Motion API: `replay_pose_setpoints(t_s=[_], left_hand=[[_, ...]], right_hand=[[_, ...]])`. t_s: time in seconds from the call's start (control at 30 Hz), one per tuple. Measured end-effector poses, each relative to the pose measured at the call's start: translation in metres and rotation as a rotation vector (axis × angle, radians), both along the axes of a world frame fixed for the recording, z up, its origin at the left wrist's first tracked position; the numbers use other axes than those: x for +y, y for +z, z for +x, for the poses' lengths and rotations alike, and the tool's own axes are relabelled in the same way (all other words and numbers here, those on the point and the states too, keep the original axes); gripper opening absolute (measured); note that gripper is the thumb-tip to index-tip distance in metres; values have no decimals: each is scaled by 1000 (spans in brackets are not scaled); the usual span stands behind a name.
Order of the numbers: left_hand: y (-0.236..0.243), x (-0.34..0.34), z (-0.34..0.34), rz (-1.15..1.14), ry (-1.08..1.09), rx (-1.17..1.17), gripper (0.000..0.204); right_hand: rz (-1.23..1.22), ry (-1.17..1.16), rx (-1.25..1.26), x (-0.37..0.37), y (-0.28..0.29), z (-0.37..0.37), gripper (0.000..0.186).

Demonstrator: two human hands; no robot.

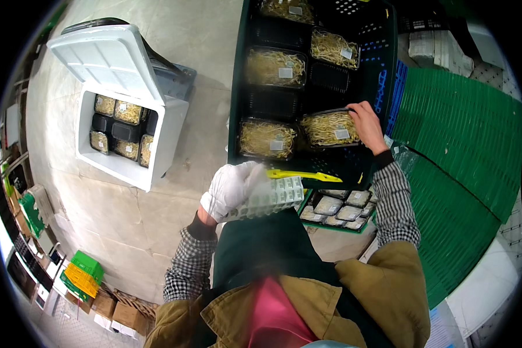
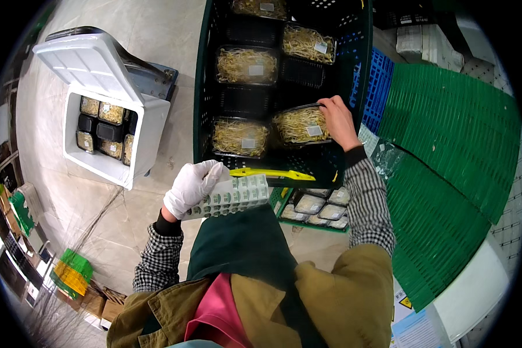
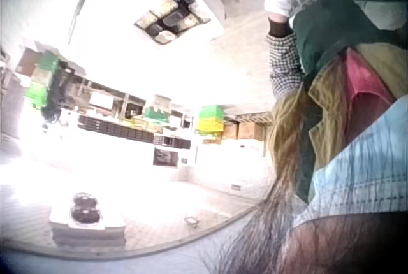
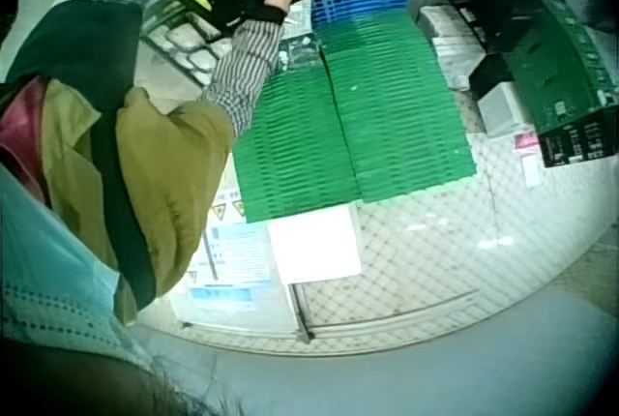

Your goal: The person labels multiple black plastic containers filled with bean sprouts by applying small white stickers from a sheet. They pick up each container from a green crate, place it into a white cooler, and affix a label to the top before repeating the process.

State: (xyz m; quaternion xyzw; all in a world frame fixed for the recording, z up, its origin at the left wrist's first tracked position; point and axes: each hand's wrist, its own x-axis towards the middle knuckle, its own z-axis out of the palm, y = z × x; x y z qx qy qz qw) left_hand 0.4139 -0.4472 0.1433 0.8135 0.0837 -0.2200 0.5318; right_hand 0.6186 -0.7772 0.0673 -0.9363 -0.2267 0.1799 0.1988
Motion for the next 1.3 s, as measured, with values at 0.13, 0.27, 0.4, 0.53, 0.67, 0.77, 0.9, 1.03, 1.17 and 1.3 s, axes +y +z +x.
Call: replay_pose_setpoints(t_s=[0.13,0.27,0.4,0.53,0.67,0.77,0.9,1.03,1.17,1.3], left_hand=[[-12,-5,13,-72,47,52,29],[-20,-19,40,-38,141,165,47],[-72,-49,46,-8,298,258,52],[-120,-82,25,-783,1053,504,31],[-116,-101,30,-965,1332,523,27],[-147,-104,18,-926,1183,669,36],[-161,-116,34,-702,1018,790,51],[-177,-125,39,-730,1051,923,48],[-198,-144,40,-396,917,873,58],[-143,-116,61,-527,952,573,47]], right_hand=[[91,-132,25,4,49,36,19],[532,-377,567,29,-9,50,24],[641,-473,970,63,-61,36,23],[448,-317,973,82,-93,21,27],[401,-734,843,80,-131,40,47],[419,-872,771,92,-161,45,39],[432,-841,701,94,-175,49,32],[516,-579,539,82,-172,59,25],[514,-480,472,67,-123,64,20],[420,-532,316,19,-33,85,17]])
